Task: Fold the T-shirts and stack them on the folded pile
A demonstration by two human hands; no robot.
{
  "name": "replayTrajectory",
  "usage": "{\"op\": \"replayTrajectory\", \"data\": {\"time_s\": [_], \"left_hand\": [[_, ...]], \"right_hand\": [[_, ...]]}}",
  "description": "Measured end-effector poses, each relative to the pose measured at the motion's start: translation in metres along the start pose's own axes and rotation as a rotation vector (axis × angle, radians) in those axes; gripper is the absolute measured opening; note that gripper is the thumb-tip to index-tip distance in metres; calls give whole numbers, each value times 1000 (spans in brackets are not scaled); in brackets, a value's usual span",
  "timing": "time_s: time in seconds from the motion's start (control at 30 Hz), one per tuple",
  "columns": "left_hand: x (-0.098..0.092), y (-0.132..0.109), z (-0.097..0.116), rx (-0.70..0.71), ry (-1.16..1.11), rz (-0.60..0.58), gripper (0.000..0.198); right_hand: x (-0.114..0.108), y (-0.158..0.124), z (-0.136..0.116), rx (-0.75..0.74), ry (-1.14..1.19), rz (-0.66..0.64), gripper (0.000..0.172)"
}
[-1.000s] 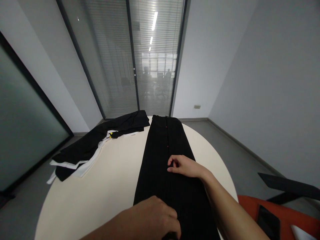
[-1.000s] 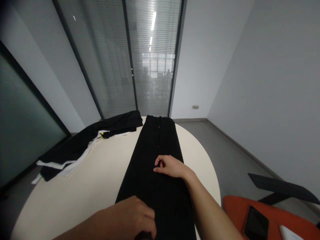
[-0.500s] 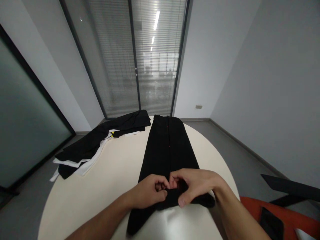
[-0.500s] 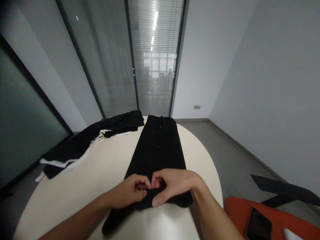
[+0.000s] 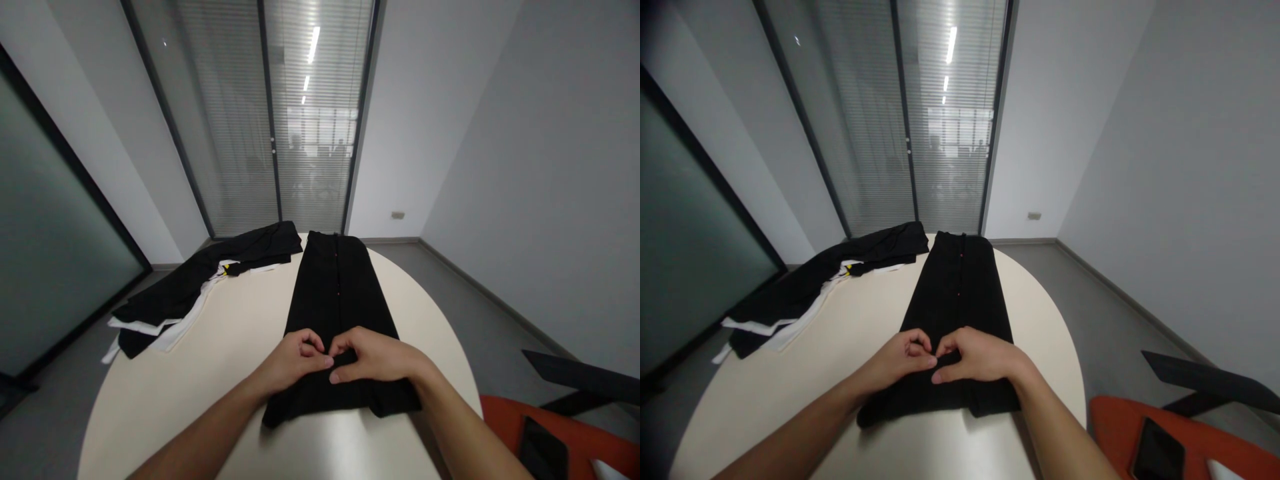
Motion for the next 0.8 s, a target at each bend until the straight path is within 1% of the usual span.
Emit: {"op": "replayTrajectory", "data": {"time_s": [0.1,0.2,0.27,0.33,0.37,0.43,0.5,0.6,0.67,0.73,0.8], "left_hand": [[-6,4,-2,0,-21,67,51],[-13,-1,3,-39,-171,99,53],[-18,-7,9,-40,-315,76,53],[-23,-14,14,13,-401,23,56],[-25,-16,16,55,-409,-4,58],[-30,-17,16,134,-378,-45,63],[-35,-14,11,181,-314,-39,69],[-42,-4,1,232,-171,51,73],[-45,4,-6,252,-64,107,68],[-44,9,-12,232,0,146,57],[-43,12,-15,202,29,196,48]], "right_hand": [[-3,1,0,-44,18,61,37],[-10,2,1,-80,17,185,34],[-16,1,1,-101,41,243,30],[-19,0,1,-124,95,260,28],[-21,1,2,-132,123,259,28],[-23,2,5,-135,161,272,27],[-28,3,11,-122,164,340,29],[-38,6,23,-110,150,547,34],[-45,7,32,-93,180,631,39],[-48,8,39,-54,256,614,43],[-49,8,44,-11,343,542,45]]}}
Point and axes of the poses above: each hand's wrist, its own y-axis towards the middle knuckle, its own x-axis out of the palm, z = x × y, the point moved 2 cm from there along y, towards the middle knuckle, and after that the axes turned 11 degrees about y, right-handed, at the moved point
